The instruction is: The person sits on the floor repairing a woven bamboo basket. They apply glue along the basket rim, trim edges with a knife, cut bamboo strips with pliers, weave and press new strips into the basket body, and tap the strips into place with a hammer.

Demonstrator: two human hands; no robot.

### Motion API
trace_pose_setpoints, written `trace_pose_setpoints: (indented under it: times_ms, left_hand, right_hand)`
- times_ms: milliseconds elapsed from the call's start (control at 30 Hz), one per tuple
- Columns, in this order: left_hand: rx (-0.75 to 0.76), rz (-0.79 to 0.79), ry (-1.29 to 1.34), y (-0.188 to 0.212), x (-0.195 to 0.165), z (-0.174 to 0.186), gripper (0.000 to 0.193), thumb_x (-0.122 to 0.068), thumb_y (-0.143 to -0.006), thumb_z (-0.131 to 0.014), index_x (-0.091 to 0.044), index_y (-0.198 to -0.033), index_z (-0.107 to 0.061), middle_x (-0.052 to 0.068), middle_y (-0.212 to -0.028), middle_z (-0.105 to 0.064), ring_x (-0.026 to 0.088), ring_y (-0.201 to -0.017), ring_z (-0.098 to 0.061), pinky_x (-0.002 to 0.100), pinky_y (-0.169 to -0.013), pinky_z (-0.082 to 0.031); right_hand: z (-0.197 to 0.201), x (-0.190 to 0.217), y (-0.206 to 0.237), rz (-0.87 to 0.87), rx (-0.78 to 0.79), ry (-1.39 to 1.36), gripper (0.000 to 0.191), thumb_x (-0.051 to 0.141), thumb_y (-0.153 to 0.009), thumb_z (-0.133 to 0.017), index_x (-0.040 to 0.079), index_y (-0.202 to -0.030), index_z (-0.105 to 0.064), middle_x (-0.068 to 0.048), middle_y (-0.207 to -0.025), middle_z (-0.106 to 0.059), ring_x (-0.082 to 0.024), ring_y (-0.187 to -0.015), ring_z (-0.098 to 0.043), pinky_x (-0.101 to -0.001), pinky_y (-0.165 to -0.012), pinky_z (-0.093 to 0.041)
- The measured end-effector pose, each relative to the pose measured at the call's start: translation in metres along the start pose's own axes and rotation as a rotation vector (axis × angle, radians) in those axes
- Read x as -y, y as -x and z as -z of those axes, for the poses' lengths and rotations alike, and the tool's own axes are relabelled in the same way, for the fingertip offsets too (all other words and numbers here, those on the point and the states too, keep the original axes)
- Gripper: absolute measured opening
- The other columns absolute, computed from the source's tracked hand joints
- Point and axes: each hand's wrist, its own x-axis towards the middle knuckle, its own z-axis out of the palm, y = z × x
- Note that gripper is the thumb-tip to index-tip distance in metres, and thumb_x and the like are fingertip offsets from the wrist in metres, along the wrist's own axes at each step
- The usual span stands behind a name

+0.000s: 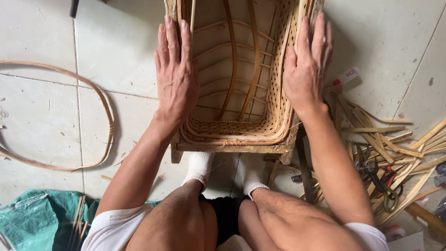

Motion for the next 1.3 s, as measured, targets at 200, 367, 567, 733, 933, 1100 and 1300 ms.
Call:
trace_pose_setpoints:
  times_ms: [200,367,567,733,933,1100,1300]
  left_hand:
    - [-0.084,-0.011,0.285,0.021,-0.001,0.009,0.092,0.003,-0.088,-0.061,-0.006,-0.166,-0.013,0.037,-0.167,-0.006,0.05,-0.154,-0.028,0.046,-0.125,-0.04]
    - [-0.076,0.033,0.297,0.047,-0.002,0.007,0.088,0.009,-0.092,-0.057,-0.011,-0.169,-0.019,0.033,-0.17,-0.012,0.049,-0.154,-0.034,0.046,-0.121,-0.049]
    - [-0.132,0.008,0.167,0.066,-0.008,0.003,0.082,0.001,-0.091,-0.061,-0.009,-0.164,-0.025,0.03,-0.168,-0.016,0.048,-0.151,-0.038,0.056,-0.115,-0.044]
    - [0.059,-0.506,-0.091,0.089,-0.017,0.022,0.023,-0.035,-0.098,-0.064,-0.016,-0.111,-0.065,0.011,-0.121,-0.059,0.029,-0.11,-0.061,0.045,-0.097,-0.045]
    - [0.586,-0.555,0.006,0.081,-0.022,0.028,0.058,-0.043,-0.107,-0.049,-0.011,-0.059,-0.06,0.005,-0.06,-0.059,0.024,-0.061,-0.057,0.041,-0.068,-0.049]
    - [0.646,-0.545,-0.032,0.073,-0.026,0.039,0.058,-0.043,-0.108,-0.051,-0.01,-0.063,-0.067,0.007,-0.067,-0.067,0.024,-0.07,-0.064,0.042,-0.076,-0.053]
    - [0.947,-0.065,0.713,0.053,-0.107,-0.007,0.033,-0.036,-0.09,-0.076,-0.009,-0.108,-0.077,0.013,-0.107,-0.075,0.019,-0.093,-0.07,0.036,-0.081,-0.058]
  right_hand:
    - [0.003,-0.008,0.005,-0.041,0.025,-0.262,0.063,0.006,-0.115,-0.063,0.007,-0.17,-0.031,-0.021,-0.176,-0.016,-0.041,-0.164,-0.028,-0.0475,-0.139,-0.025]
    - [-0.001,-0.006,0.004,-0.04,0.009,-0.281,0.065,0.004,-0.115,-0.064,0.008,-0.168,-0.027,-0.017,-0.174,-0.015,-0.04,-0.165,-0.029,-0.0472,-0.139,-0.026]
    - [-0.01,-0.012,0.017,-0.04,0.007,-0.321,0.063,0.004,-0.118,-0.059,0.014,-0.169,-0.024,-0.014,-0.174,-0.013,-0.04,-0.159,-0.037,-0.0479,-0.129,-0.039]
    - [-0.021,-0.018,0.025,-0.067,0.009,-0.388,0.064,0.002,-0.117,-0.058,0.015,-0.169,-0.025,-0.015,-0.175,-0.009,-0.04,-0.155,-0.041,-0.0445,-0.118,-0.047]
    - [-0.031,-0.016,0.025,-0.028,-0.034,-0.433,0.064,-0.001,-0.115,-0.058,0.014,-0.169,-0.026,-0.014,-0.175,-0.009,-0.043,-0.155,-0.041,-0.0403,-0.117,-0.052]
    - [-0.033,-0.008,0.02,-0.039,-0.057,-0.354,0.062,0.001,-0.117,-0.058,0.012,-0.171,-0.03,-0.014,-0.177,-0.011,-0.04,-0.157,-0.042,-0.0443,-0.122,-0.047]
    - [-0.018,0.001,0.021,-0.005,-0.065,-0.337,0.062,0.002,-0.113,-0.059,0.008,-0.167,-0.031,-0.016,-0.174,-0.014,-0.043,-0.157,-0.037,-0.044,-0.129,-0.046]
